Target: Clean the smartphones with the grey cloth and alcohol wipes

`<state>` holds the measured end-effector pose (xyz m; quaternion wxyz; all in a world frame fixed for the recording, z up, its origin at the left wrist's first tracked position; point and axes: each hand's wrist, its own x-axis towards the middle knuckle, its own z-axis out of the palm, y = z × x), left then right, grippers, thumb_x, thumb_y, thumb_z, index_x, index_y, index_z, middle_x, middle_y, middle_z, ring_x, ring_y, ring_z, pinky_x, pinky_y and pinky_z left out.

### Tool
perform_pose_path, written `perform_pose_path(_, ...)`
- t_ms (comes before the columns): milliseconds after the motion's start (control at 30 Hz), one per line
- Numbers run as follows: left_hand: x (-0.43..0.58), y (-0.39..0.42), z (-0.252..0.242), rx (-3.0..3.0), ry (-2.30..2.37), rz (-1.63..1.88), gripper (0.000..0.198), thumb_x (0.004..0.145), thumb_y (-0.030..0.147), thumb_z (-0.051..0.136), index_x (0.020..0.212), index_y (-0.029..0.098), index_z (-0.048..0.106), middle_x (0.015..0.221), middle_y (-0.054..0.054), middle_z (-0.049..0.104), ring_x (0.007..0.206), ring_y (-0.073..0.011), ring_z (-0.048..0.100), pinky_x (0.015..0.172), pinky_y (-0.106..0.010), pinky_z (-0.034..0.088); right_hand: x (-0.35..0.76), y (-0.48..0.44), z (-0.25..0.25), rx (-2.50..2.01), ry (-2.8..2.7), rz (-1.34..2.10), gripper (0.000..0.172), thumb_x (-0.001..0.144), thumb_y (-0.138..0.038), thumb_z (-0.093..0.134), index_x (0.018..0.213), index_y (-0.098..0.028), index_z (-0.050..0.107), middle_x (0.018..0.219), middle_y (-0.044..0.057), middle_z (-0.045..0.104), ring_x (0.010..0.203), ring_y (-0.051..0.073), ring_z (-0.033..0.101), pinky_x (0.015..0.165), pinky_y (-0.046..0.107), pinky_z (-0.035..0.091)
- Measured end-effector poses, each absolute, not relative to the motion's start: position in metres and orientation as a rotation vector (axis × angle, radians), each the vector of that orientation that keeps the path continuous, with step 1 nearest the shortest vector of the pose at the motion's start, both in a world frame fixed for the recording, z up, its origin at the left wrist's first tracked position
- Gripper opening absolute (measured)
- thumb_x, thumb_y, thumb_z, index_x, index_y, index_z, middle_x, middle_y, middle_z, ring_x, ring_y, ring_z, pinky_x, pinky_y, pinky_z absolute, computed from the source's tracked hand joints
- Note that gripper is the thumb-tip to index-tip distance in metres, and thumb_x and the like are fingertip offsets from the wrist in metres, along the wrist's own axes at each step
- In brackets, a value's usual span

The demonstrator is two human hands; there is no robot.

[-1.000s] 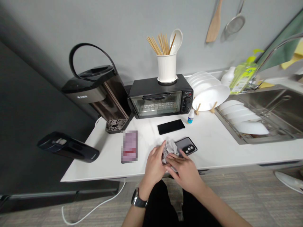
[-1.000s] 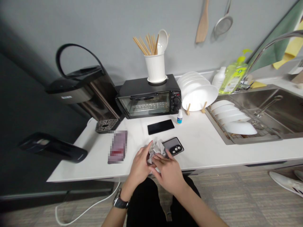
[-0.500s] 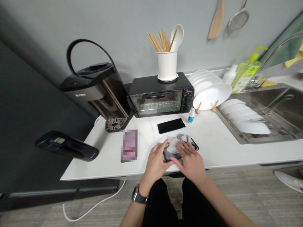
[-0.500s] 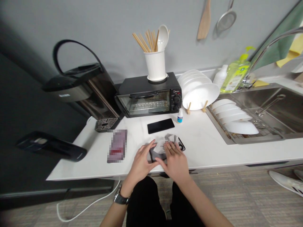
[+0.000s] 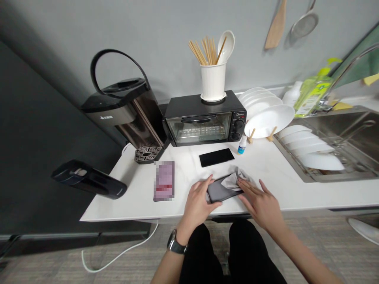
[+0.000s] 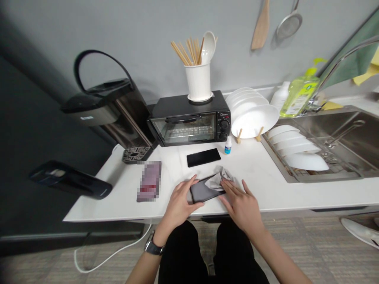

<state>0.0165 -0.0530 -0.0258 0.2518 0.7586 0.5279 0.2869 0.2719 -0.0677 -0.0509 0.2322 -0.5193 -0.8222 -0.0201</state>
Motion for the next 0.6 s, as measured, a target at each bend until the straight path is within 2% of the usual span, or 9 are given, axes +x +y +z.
perform_pose_path(133, 0.016, -0.051, -0.027, 2.085, 1.411, 0.783, 0.098, 0.078, 0.030, 0.087, 0.159, 0.033, 0.032, 0.144, -0.004, 0.063, 0.131, -0.0285, 0.054, 0.115, -0.049, 0.040, 0.241, -0.057, -0.055, -1.441, -2.193, -0.122, 0.062, 0.101, -0.057, 0.054, 0.141, -0.009, 0.060, 0.142, 0.020, 0.064, 0.132, 0.035, 0.061, 0.116, 0.057, 0.042)
perform_pose_path(233, 0.015, -0.050, -0.031, 2.112, 1.391, 0.778, 0.092, 0.083, 0.027, 0.081, 0.160, 0.029, 0.032, 0.143, -0.007, 0.063, 0.127, -0.0284, 0.056, 0.112, -0.047, 0.043, 0.199, -0.060, -0.051, -1.362, -2.203, -0.021, 0.065, 0.098, -0.059, 0.057, 0.134, -0.006, 0.064, 0.137, 0.023, 0.067, 0.129, 0.036, 0.063, 0.117, 0.055, 0.043)
perform_pose_path(333, 0.014, -0.050, -0.034, 2.138, 1.422, 0.731, 0.092, 0.080, 0.017, 0.076, 0.161, 0.025, 0.032, 0.138, -0.010, 0.064, 0.121, -0.0294, 0.058, 0.108, -0.046, 0.047, 0.172, -0.073, -0.044, -1.238, -2.247, 0.153, 0.062, 0.097, -0.060, 0.059, 0.130, -0.008, 0.066, 0.133, 0.020, 0.070, 0.127, 0.033, 0.065, 0.119, 0.052, 0.042)
perform_pose_path(400, 0.014, -0.051, -0.034, 2.137, 1.446, 0.710, 0.094, 0.079, 0.014, 0.075, 0.161, 0.025, 0.031, 0.138, -0.009, 0.064, 0.121, -0.0299, 0.057, 0.108, -0.047, 0.047, 0.172, -0.083, -0.041, -1.215, -2.245, 0.224, 0.052, 0.100, -0.055, 0.058, 0.130, -0.013, 0.067, 0.132, 0.016, 0.072, 0.126, 0.030, 0.066, 0.120, 0.052, 0.040)
perform_pose_path(500, 0.015, -0.054, -0.032, 2.113, 1.448, 0.735, 0.098, 0.079, 0.021, 0.081, 0.162, 0.029, 0.028, 0.142, -0.008, 0.062, 0.127, -0.0304, 0.055, 0.110, -0.048, 0.045, 0.198, -0.092, -0.042, -1.252, -2.266, 0.208, 0.039, 0.105, -0.044, 0.052, 0.134, -0.021, 0.065, 0.133, 0.009, 0.072, 0.127, 0.027, 0.066, 0.123, 0.055, 0.033)
perform_pose_path(600, 0.017, -0.056, -0.029, 2.088, 1.435, 0.773, 0.104, 0.077, 0.030, 0.088, 0.162, 0.032, 0.027, 0.144, -0.005, 0.062, 0.130, -0.0299, 0.054, 0.113, -0.049, 0.043, 0.236, -0.090, -0.046, -1.336, -2.274, 0.053, 0.042, 0.106, -0.044, 0.050, 0.141, -0.023, 0.060, 0.139, 0.009, 0.068, 0.131, 0.028, 0.064, 0.124, 0.058, 0.028)
